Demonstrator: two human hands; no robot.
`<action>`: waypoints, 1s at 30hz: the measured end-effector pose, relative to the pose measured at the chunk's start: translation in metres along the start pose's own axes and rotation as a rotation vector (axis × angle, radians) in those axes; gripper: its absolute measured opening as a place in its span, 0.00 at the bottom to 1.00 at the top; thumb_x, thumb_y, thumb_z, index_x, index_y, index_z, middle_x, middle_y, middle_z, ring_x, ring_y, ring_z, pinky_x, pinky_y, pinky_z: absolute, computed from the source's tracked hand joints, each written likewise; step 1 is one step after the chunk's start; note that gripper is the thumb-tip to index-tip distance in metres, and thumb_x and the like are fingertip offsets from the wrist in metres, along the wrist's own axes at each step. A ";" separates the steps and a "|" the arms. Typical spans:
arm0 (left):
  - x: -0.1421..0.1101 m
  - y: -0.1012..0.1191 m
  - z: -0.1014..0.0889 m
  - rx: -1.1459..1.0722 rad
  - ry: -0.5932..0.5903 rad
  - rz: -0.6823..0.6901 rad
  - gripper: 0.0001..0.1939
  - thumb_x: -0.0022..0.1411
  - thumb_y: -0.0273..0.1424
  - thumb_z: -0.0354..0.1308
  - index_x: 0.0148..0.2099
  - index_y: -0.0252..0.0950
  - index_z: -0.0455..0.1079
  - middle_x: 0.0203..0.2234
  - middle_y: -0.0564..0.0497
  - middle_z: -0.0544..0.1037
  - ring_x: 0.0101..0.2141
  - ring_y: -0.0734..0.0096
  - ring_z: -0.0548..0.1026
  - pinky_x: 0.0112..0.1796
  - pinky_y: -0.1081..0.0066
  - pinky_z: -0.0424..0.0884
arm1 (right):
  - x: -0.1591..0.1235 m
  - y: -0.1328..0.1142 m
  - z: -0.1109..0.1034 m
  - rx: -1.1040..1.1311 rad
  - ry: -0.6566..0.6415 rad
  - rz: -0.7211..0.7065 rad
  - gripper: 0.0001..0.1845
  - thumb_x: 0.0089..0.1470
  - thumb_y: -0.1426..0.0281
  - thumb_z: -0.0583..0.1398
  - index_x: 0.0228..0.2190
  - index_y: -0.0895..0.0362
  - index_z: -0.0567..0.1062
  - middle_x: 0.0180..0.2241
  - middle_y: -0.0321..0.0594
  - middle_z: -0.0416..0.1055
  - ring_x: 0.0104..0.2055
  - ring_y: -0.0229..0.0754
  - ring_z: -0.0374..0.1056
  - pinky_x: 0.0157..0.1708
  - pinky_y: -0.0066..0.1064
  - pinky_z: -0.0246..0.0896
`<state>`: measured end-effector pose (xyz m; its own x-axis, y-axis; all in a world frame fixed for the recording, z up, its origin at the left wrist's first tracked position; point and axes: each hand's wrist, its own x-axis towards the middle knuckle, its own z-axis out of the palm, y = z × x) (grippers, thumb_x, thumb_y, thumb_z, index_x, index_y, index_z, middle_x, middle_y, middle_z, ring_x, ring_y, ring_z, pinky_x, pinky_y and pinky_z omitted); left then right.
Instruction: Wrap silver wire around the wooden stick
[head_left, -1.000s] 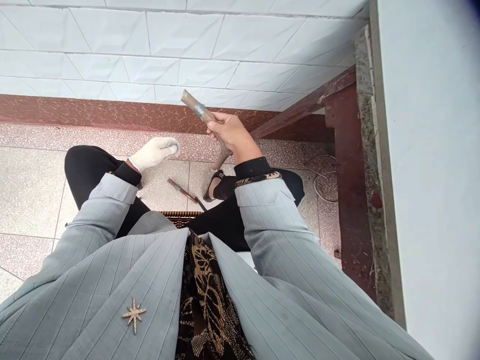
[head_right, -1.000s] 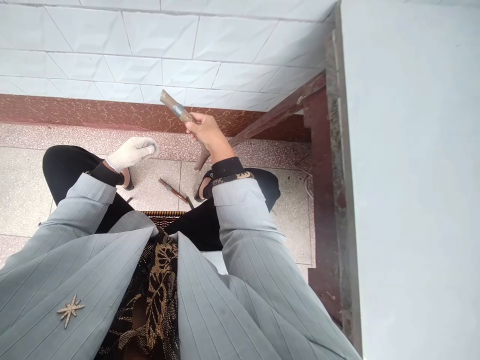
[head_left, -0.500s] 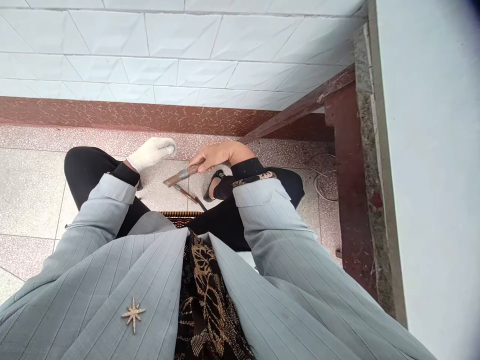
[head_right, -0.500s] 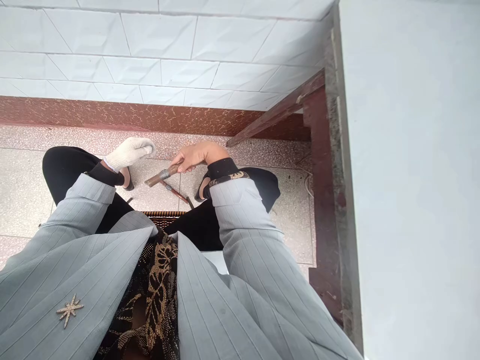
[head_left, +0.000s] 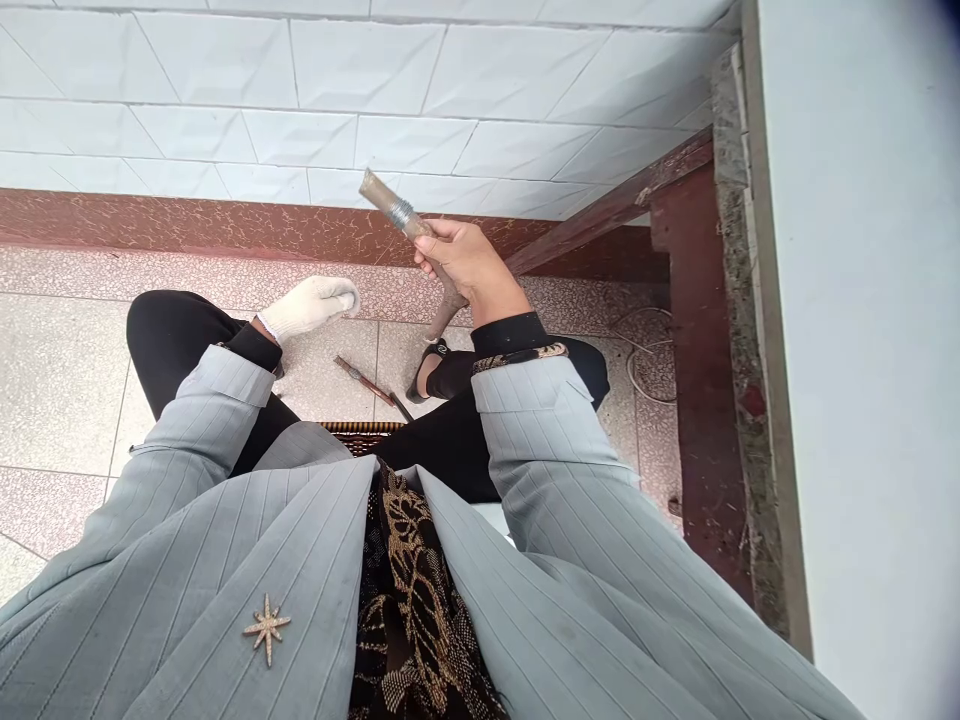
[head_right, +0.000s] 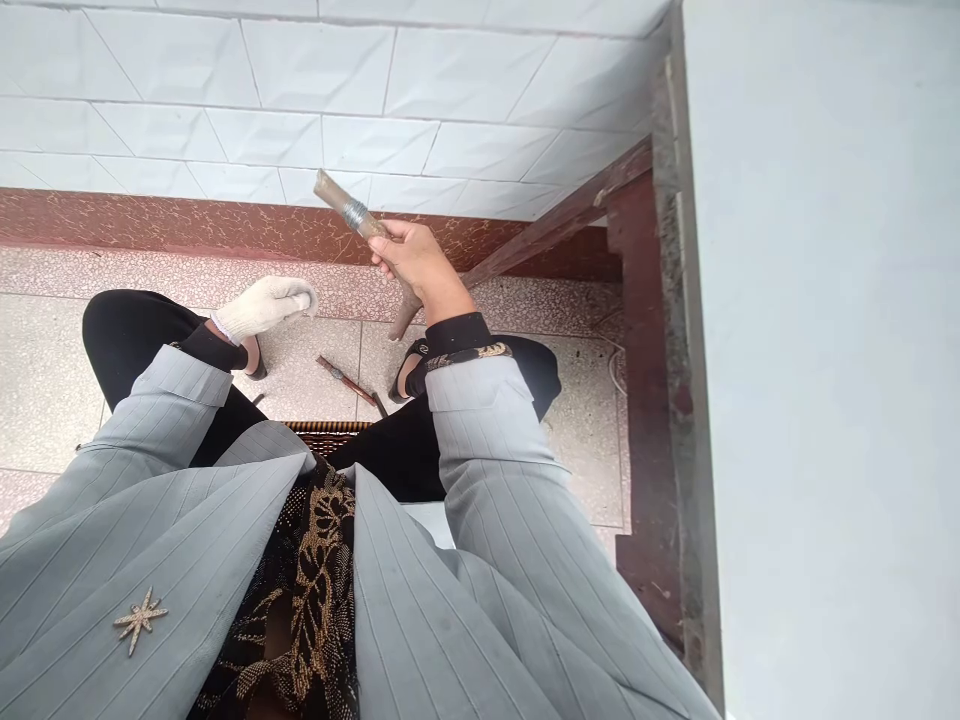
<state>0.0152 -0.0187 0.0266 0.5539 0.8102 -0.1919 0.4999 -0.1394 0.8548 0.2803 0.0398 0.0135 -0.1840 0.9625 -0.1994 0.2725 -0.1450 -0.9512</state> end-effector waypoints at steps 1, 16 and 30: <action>0.000 0.000 0.000 0.006 -0.007 0.006 0.12 0.68 0.31 0.51 0.36 0.33 0.74 0.21 0.56 0.67 0.22 0.77 0.62 0.28 0.71 0.58 | 0.002 0.003 0.001 -0.090 -0.002 0.004 0.15 0.63 0.60 0.68 0.44 0.58 0.80 0.26 0.36 0.68 0.25 0.36 0.60 0.26 0.28 0.59; 0.003 -0.011 -0.004 0.171 0.053 0.021 0.13 0.66 0.33 0.51 0.36 0.33 0.76 0.26 0.53 0.74 0.30 0.72 0.70 0.40 0.68 0.66 | -0.001 0.002 0.006 -0.880 -0.749 0.159 0.22 0.61 0.69 0.64 0.55 0.55 0.84 0.33 0.40 0.78 0.34 0.42 0.70 0.37 0.32 0.61; 0.009 -0.021 0.001 0.033 0.144 -0.062 0.09 0.66 0.29 0.53 0.35 0.35 0.72 0.25 0.53 0.72 0.27 0.73 0.67 0.32 0.70 0.64 | -0.011 -0.009 -0.007 -0.197 -0.783 -0.089 0.28 0.55 0.58 0.72 0.54 0.56 0.83 0.30 0.34 0.74 0.30 0.36 0.64 0.33 0.28 0.63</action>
<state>0.0101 -0.0088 0.0064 0.4212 0.8907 -0.1711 0.5531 -0.1028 0.8267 0.2863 0.0319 0.0260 -0.8005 0.5179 -0.3015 0.3736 0.0379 -0.9268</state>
